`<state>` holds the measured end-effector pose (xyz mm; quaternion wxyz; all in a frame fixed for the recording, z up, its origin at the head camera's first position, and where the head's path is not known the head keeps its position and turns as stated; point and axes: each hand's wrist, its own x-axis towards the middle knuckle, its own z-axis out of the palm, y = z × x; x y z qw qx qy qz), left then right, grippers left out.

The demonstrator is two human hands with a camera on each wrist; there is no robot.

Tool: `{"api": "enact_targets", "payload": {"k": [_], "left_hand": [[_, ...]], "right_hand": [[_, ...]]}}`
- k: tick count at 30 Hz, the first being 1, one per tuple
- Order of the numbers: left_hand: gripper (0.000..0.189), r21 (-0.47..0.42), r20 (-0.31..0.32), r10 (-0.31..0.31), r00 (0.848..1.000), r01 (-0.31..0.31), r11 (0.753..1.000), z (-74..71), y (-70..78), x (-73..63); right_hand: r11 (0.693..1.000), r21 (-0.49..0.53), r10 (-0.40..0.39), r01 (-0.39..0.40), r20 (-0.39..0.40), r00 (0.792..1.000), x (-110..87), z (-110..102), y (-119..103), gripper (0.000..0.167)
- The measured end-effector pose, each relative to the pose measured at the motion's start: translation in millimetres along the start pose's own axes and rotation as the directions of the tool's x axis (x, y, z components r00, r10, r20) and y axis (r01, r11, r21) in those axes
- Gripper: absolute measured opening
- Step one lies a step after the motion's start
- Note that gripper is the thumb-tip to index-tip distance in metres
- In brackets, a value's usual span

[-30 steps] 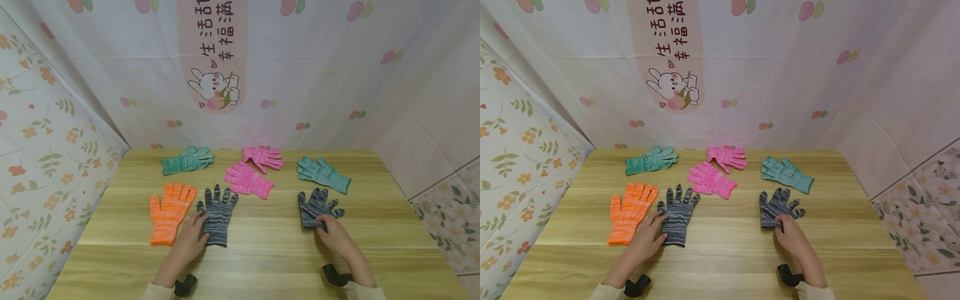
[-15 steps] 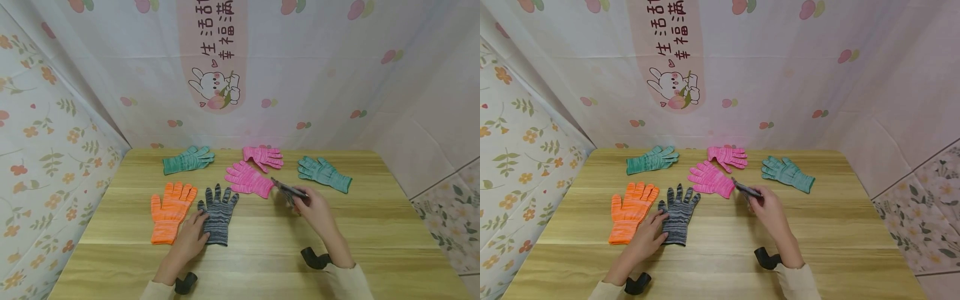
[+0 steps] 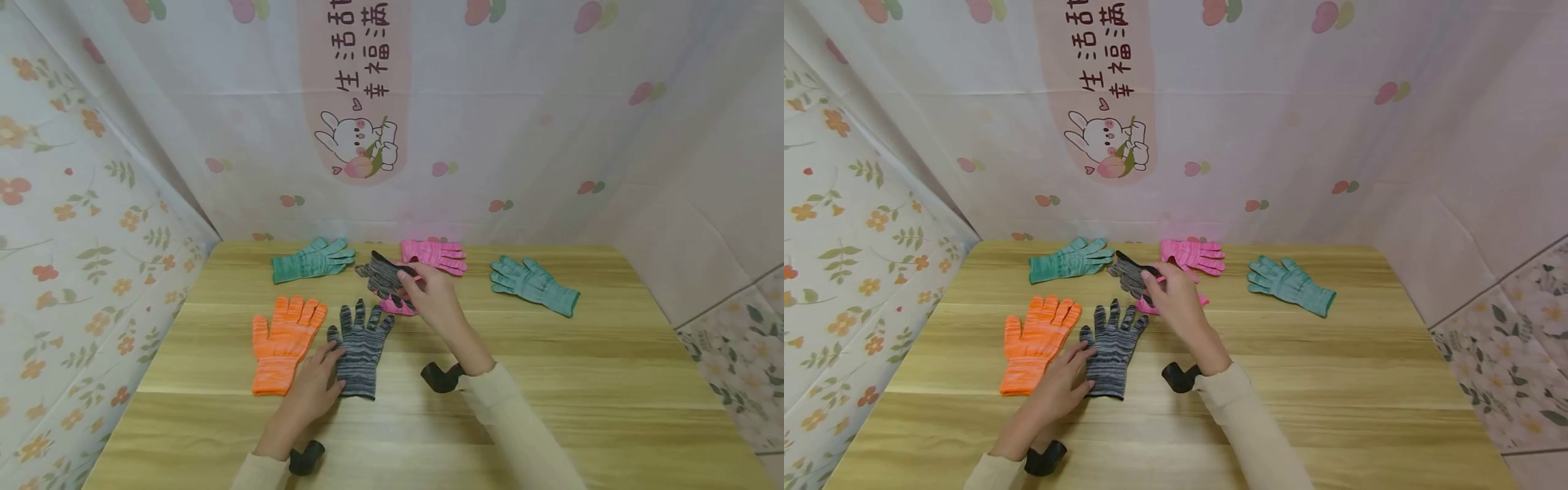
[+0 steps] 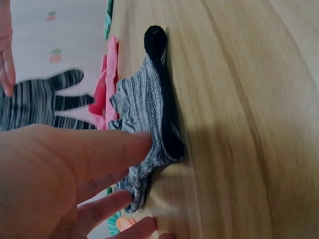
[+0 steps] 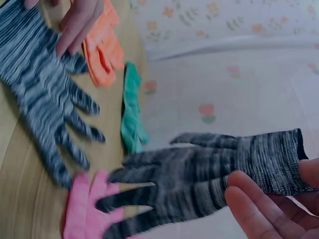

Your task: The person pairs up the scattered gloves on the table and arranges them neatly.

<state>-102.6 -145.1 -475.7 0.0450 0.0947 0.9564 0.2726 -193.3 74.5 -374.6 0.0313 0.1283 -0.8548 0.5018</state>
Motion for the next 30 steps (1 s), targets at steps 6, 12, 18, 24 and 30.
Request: {"api": "enact_targets", "payload": {"k": [6, 12, 18, 24, 30], "left_hand": [[0.054, 0.001, 0.024, 0.026, 0.999, -0.027, 1.0, -2.0, -2.0, -0.1], [0.054, 0.043, 0.032, 0.019, 0.999, -0.02, 0.999, -0.8, -2.6, 0.9], [0.039, 0.11, 0.041, -0.02, 0.999, 0.015, 0.994, -1.3, -2.6, 1.3], [0.054, 0.115, 0.042, 0.0, 0.999, -0.005, 0.993, -0.4, -6.3, -0.1], [0.055, 0.128, 0.021, 0.04, 0.999, -0.042, 0.991, 1.0, -9.6, -1.9]], "right_hand": [[0.983, -0.108, -0.14, 0.149, 0.087, 0.986, 3.0, 33, 4, 0.029], [0.907, -0.315, -0.19, 0.279, 0.286, 0.939, -27.3, 63, 18, 0.028], [0.867, -0.391, -0.165, 0.309, 0.361, 0.918, -55.3, 77, 27, 0.027], [0.862, -0.395, -0.139, 0.318, 0.421, 0.897, -68.2, 79, 34, 0.025], [0.871, -0.367, -0.145, 0.327, 0.445, 0.884, -77.3, 76, 37, 0.025]]}}
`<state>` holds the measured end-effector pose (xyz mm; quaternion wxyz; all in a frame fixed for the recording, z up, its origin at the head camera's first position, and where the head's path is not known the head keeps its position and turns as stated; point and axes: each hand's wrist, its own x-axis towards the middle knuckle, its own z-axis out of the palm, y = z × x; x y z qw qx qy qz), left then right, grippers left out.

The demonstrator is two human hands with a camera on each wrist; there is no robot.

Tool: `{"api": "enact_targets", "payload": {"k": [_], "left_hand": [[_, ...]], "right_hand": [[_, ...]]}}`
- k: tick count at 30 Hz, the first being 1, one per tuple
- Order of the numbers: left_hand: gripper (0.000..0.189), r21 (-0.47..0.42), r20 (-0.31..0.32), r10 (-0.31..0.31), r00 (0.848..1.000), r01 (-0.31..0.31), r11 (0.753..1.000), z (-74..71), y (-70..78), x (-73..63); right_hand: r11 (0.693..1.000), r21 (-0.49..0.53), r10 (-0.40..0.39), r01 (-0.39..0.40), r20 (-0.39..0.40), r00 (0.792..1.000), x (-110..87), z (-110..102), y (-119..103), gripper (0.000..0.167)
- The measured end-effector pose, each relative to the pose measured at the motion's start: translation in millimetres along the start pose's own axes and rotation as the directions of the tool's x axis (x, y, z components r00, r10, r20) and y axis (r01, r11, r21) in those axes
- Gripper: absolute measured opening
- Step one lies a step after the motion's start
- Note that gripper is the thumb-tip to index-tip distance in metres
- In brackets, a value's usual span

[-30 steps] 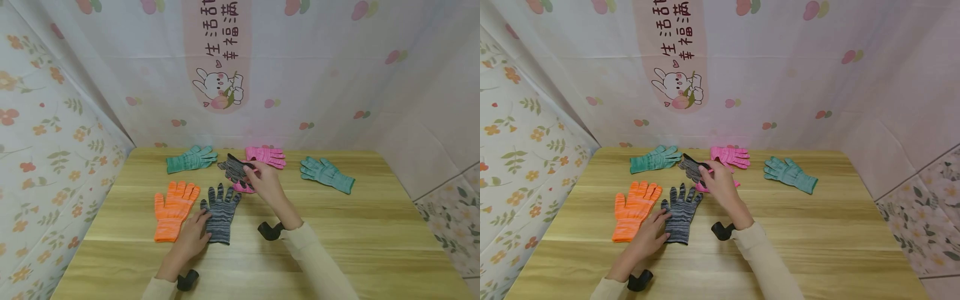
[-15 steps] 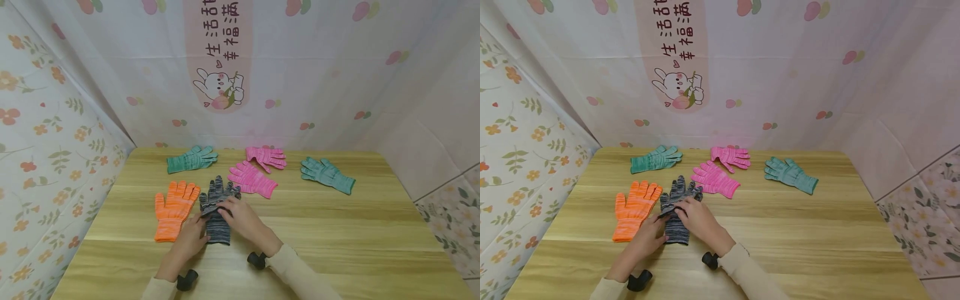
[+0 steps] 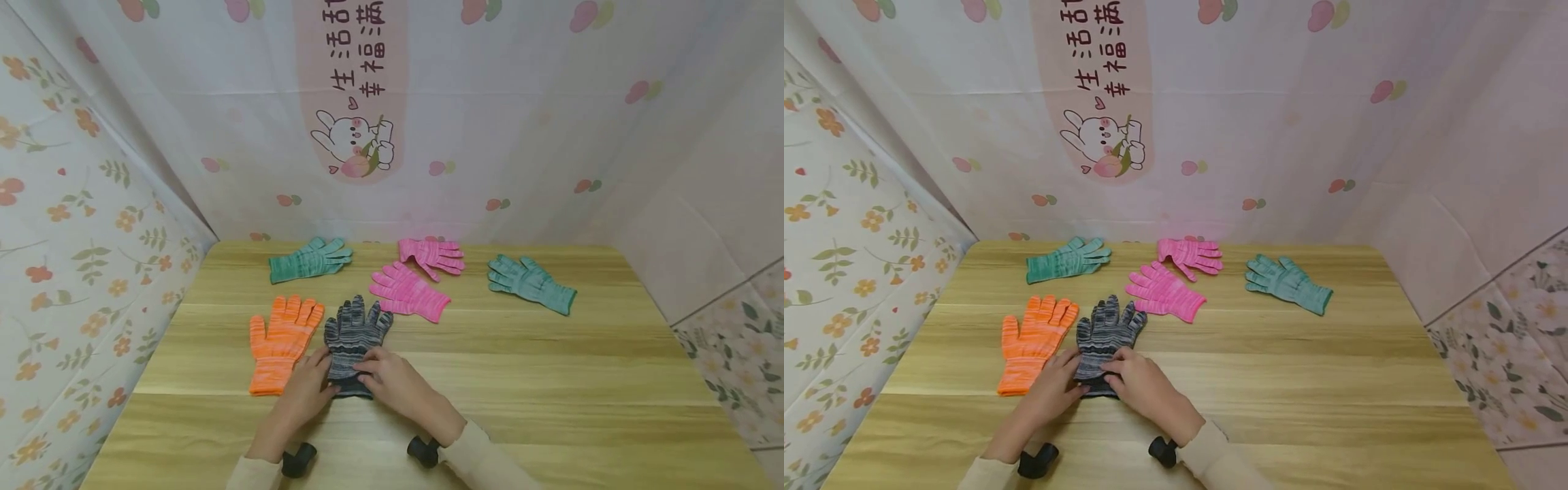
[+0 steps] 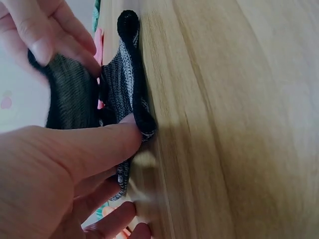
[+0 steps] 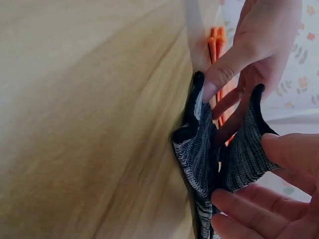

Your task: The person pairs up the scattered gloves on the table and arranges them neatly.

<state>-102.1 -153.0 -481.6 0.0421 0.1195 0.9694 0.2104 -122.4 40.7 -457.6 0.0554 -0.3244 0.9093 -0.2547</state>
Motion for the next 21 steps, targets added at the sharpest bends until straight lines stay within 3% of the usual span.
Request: {"api": "enact_targets", "payload": {"k": [12, 21], "left_hand": [[0.049, 0.021, -0.005, -0.009, 1.0, 0.009, 1.0, 2.7, -2.3, -2.8], [0.06, -0.085, 0.006, -0.045, 0.999, 0.045, 0.995, 3.0, -5.8, -1.2]], "right_hand": [[0.998, -0.031, -0.049, 0.051, 0.061, 0.997, -7.6, 7.9, 7.3, 0.023], [0.997, -0.057, -0.054, 0.056, 0.036, 0.998, -6.9, 9.4, 7.8, 0.021]]}}
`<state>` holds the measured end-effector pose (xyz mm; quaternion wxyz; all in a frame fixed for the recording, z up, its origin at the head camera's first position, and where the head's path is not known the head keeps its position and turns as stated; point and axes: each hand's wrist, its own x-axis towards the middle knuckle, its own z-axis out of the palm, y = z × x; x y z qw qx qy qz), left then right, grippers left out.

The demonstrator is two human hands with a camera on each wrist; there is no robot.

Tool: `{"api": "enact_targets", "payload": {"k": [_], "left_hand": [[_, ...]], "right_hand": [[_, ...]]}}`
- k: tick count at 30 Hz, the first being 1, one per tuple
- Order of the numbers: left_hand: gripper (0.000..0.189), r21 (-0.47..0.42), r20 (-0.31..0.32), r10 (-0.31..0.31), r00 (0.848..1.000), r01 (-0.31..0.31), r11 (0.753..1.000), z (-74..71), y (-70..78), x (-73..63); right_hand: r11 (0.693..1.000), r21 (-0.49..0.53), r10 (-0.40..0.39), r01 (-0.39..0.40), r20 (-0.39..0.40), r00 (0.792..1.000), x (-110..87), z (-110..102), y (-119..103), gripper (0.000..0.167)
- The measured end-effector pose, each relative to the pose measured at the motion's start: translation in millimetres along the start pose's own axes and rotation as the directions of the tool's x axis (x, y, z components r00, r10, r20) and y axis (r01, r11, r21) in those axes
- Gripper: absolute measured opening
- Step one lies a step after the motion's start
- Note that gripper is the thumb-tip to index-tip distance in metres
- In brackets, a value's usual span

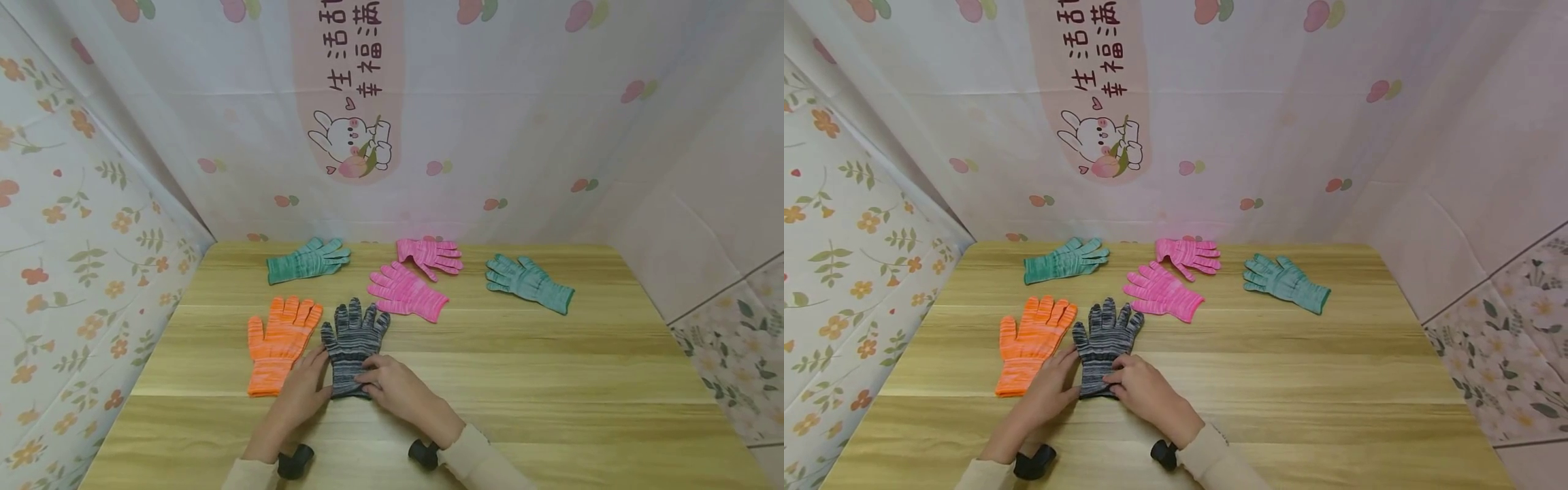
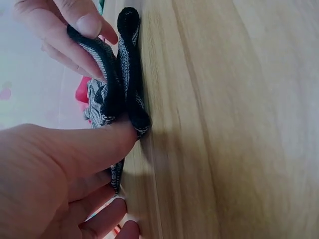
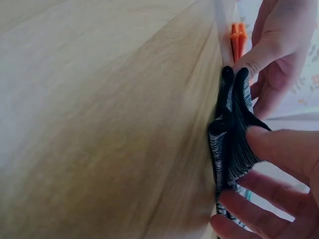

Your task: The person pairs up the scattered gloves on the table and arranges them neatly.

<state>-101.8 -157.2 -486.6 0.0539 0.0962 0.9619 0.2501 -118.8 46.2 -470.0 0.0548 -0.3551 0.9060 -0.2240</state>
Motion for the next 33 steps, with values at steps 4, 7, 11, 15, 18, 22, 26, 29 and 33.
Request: {"api": "enact_targets", "payload": {"k": [4, 7, 11, 15, 18, 22, 26, 29, 33], "left_hand": [[0.057, -0.025, -0.004, 0.003, 1.0, -0.003, 1.0, -0.6, -1.5, 0.6], [0.048, -0.053, -0.013, 0.014, 1.0, -0.015, 0.998, -2.7, -2.0, 0.8], [0.038, -0.103, -0.023, 0.016, 1.0, -0.018, 0.995, -4.1, -2.3, 2.8], [0.051, -0.144, 0.0, -0.031, 1.0, 0.031, 0.989, -3.4, -2.5, 5.4], [0.061, -0.118, -0.006, -0.055, 0.998, 0.054, 0.992, -1.5, -1.6, 6.2], [0.062, -0.055, -0.058, -0.059, 0.997, 0.056, 0.997, 2.4, 1.5, 8.3], [0.075, -0.066, -0.086, -0.108, 0.99, 0.103, 0.992, 3.4, 7.6, 10.1], [0.086, -0.024, -0.106, -0.102, 0.989, 0.1, 0.995, 3.5, 15.1, 12.0], [0.067, 0.136, -0.146, 0.045, 0.988, -0.025, 0.99, 5.2, 26.3, 17.3]], "right_hand": [[1.0, -0.017, -0.013, 0.013, 0.008, 1.0, 1.0, 0, -1, 0.021], [1.0, -0.027, -0.014, 0.015, 0.03, 0.999, 1.7, 0, -2, 0.022], [1.0, -0.018, -0.007, 0.008, 0.052, 0.999, 2.4, 0, -2, 0.023], [1.0, -0.026, 0.01, -0.009, 0.057, 0.998, 3.5, 0, -2, 0.019], [0.999, -0.038, 0.022, -0.02, 0.052, 0.998, 4.9, 1, -2, 0.027], [0.999, -0.038, 0.02, -0.019, 0.037, 0.999, 6.2, 1, -2, 0.03], [0.999, -0.047, 0.012, -0.01, 0.028, 1.0, 7.3, 1, -2, 0.029], [0.999, -0.049, 0.011, -0.01, 0.022, 1.0, 7.7, 1, -3, 0.028], [0.999, -0.05, 0.014, -0.013, 0.012, 1.0, 8.6, -1, -3, 0.026]]}}
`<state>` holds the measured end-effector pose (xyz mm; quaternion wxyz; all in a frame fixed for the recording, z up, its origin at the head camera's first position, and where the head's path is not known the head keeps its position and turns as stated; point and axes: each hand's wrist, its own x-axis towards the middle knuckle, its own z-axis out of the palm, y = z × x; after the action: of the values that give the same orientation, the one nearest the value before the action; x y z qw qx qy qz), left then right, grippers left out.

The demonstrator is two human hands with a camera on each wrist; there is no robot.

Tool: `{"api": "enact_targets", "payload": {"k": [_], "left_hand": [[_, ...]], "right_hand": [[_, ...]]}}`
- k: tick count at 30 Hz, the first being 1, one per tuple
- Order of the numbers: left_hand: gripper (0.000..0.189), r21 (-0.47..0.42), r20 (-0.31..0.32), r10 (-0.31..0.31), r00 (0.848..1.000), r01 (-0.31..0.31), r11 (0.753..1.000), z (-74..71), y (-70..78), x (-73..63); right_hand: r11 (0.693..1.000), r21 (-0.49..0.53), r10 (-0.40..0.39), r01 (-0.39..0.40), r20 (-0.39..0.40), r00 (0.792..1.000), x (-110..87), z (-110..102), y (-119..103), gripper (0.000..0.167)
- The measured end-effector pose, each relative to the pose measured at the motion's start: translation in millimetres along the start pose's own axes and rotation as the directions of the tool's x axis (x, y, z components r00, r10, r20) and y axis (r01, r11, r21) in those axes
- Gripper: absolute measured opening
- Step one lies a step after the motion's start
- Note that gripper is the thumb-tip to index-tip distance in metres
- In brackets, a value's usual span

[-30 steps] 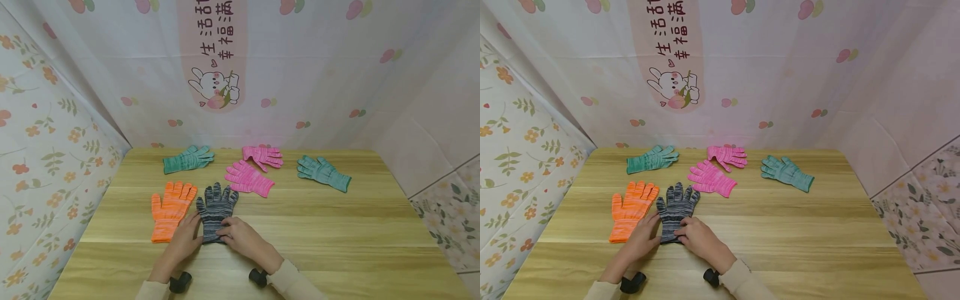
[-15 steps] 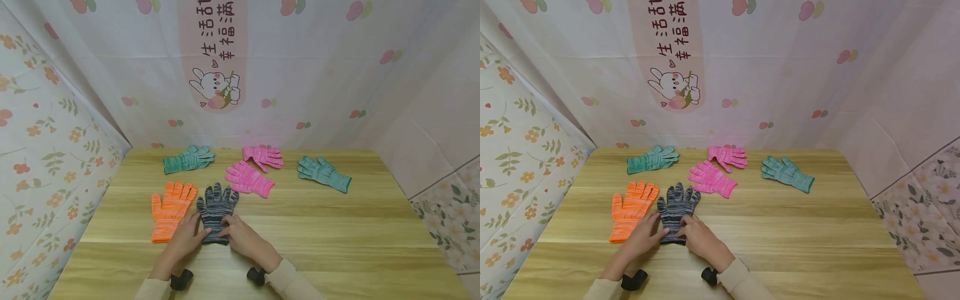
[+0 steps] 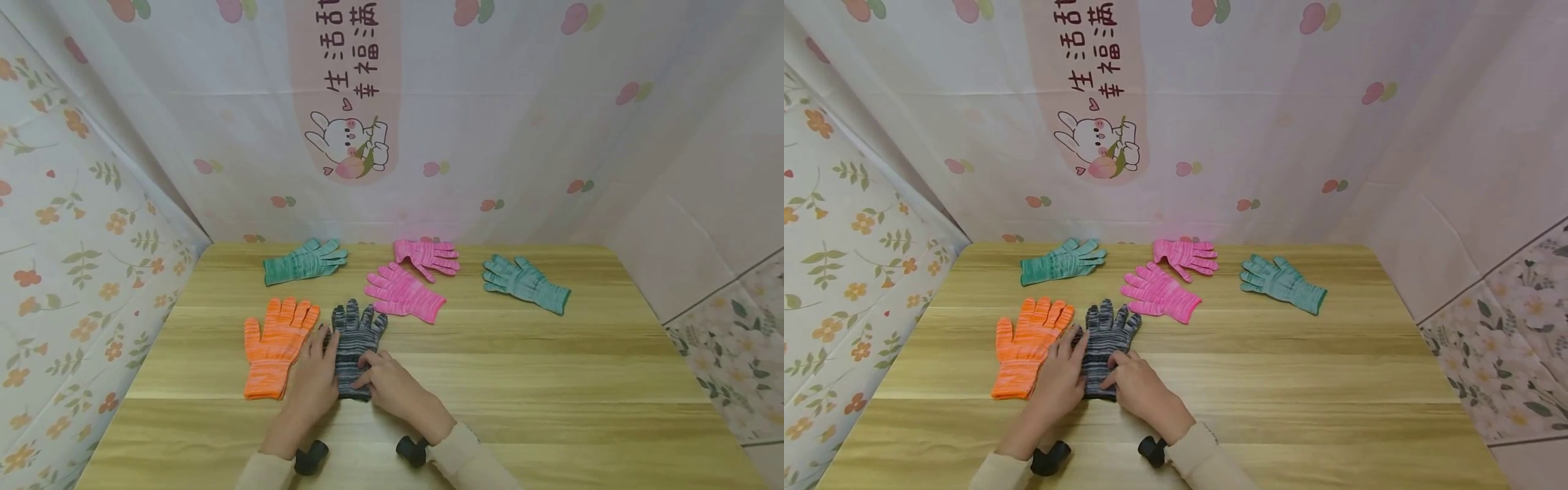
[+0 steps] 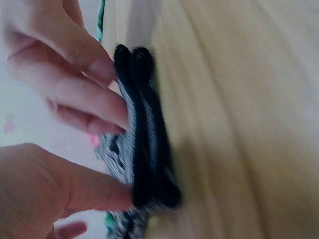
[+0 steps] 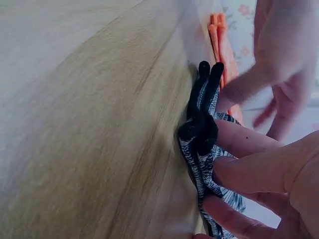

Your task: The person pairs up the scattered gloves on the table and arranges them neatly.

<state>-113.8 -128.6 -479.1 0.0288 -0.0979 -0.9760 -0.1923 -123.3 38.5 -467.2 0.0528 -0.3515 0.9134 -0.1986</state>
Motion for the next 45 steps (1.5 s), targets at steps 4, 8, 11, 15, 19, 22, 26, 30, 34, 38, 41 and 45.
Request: {"api": "enact_targets", "payload": {"k": [4, 8, 11, 15, 19, 22, 26, 30, 34, 38, 41, 45], "left_hand": [[0.049, 0.029, 0.003, 0.076, 0.997, -0.077, 0.997, 2.1, 8.7, 10.4], [0.039, -0.073, -0.002, -0.043, 0.999, 0.043, 0.996, 3.2, 9.1, 31.0], [0.032, -0.167, -0.013, -0.187, 0.982, 0.182, 0.969, 1.0, 4.0, 50.5], [0.029, -0.231, 0.046, -0.346, 0.937, 0.347, 0.909, -4.1, -4.2, 71.2], [0.033, -0.266, 0.123, -0.426, 0.896, 0.444, 0.856, -7.3, -10.0, 82.2], [0.035, -0.289, 0.156, -0.443, 0.883, 0.47, 0.834, -8.6, -12.2, 85.5], [0.033, -0.304, 0.169, -0.44, 0.882, 0.472, 0.828, -9.7, -13.8, 86.3], [0.033, -0.318, 0.169, -0.425, 0.889, 0.457, 0.831, -9.6, -14.2, 85.9], [0.037, -0.3, 0.182, -0.413, 0.892, 0.45, 0.841, -8.1, -10.4, 85.9], [0.036, -0.286, 0.179, -0.426, 0.887, 0.461, 0.84, -7.1, -8.9, 86.3], [0.035, -0.304, 0.164, -0.421, 0.892, 0.452, 0.839, -7.1, -11.0, 85.8], [0.035, -0.33, 0.161, -0.408, 0.899, 0.438, 0.836, -6.7, -13.1, 85.7]], "right_hand": [[1.0, -0.003, 0.01, -0.01, -0.008, 1.0, 1.6, 1, 1, 0.024], [1.0, 0.004, 0.013, -0.013, -0.021, 1.0, 2.9, 2, 3, 0.024], [1.0, 0.018, 0.01, -0.01, -0.033, 0.999, 3.0, 2, 3, 0.025], [0.999, 0.047, 0.015, -0.014, -0.03, 0.999, 2.5, 3, 3, 0.025], [0.998, 0.062, 0.024, -0.023, -0.019, 1.0, 2.7, 3, 3, 0.025], [0.998, 0.056, 0.028, -0.027, -0.015, 0.999, 3.2, 2, 3, 0.026], [0.999, 0.039, 0.03, -0.03, -0.007, 1.0, 3.5, 1, 3, 0.027], [0.999, 0.028, 0.035, -0.035, 0.006, 0.999, 3.7, -1, 2, 0.026], [0.998, 0.04, 0.048, -0.049, 0.025, 0.999, 4.0, -2, 2, 0.026], [0.997, 0.059, 0.051, -0.054, 0.039, 0.998, 4.1, -2, 1, 0.027], [0.997, 0.057, 0.051, -0.053, 0.037, 0.998, 4.0, -3, 0, 0.027], [0.998, 0.036, 0.054, -0.054, 0.025, 0.998, 3.9, -3, -1, 0.026]]}}
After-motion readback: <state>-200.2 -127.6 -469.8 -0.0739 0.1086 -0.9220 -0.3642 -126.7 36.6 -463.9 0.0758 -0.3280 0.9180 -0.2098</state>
